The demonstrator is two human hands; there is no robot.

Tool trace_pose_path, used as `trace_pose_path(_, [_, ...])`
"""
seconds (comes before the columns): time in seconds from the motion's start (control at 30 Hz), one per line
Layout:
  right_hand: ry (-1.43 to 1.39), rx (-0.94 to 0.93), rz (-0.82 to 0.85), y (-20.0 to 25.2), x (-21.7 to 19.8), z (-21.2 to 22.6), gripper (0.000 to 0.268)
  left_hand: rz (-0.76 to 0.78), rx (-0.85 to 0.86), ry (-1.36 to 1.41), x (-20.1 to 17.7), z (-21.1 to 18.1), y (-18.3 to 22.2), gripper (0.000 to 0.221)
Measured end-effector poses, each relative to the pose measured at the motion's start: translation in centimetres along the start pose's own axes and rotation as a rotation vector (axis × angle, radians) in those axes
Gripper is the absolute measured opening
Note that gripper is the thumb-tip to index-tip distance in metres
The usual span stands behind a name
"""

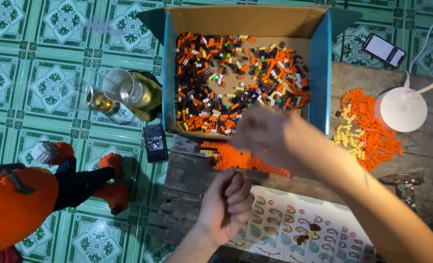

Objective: Assembling a 3D fox figure using small interlocking plastic blocks by following a printed instruction guide.

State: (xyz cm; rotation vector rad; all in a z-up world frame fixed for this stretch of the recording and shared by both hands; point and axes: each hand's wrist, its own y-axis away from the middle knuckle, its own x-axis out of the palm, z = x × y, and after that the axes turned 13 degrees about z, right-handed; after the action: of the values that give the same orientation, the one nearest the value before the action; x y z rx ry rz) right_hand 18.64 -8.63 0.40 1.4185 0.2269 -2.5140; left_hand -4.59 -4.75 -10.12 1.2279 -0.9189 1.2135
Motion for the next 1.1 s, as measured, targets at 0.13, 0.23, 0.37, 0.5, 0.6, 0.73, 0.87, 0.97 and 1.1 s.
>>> trace_pose_path(0.13, [0.006,0.168,0.044,-6.0,1.9,-6.8,0.021,-0.084,-0.232,-0.08,-2.3,1.1,0.3,0.055])
trace_pose_path(0.23, [0.08,0.206,0.257,-9.0,3.6,-9.3,0.032,0.086,-0.521,-0.265,-1.3,2.6,-1.8,0.055])
trace_pose_path(0.37, [0.208,0.263,0.441,-10.3,4.3,-9.8,0.041,0.274,-0.859,-0.402,-1.0,6.5,-5.7,0.055])
trace_pose_path(0.5, [0.154,0.261,0.438,-10.2,4.0,-10.3,0.028,0.377,-0.916,-0.281,-1.0,10.4,-8.6,0.048])
trace_pose_path(0.6, [-0.059,0.346,0.445,-9.2,3.0,-11.0,0.02,0.326,-1.027,-0.25,-2.4,11.8,-9.0,0.044])
trace_pose_path(0.73, [-0.502,0.575,0.191,-8.3,-0.5,-10.0,0.016,0.405,-0.995,-0.068,-4.6,11.4,-8.7,0.045])
trace_pose_path(0.87, [-1.196,0.462,-0.095,-6.7,-0.7,-12.5,0.022,0.411,-0.889,0.001,-4.8,11.3,-8.7,0.043])
trace_pose_path(0.97, [-1.408,0.53,-0.164,-7.0,-1.6,-14.0,0.022,0.413,-0.875,0.102,-6.2,11.7,-8.8,0.043])
trace_pose_path(1.1, [-1.287,0.583,-0.208,-9.9,-2.5,-13.5,0.018,0.436,-0.793,0.019,-6.3,12.2,-9.0,0.041])
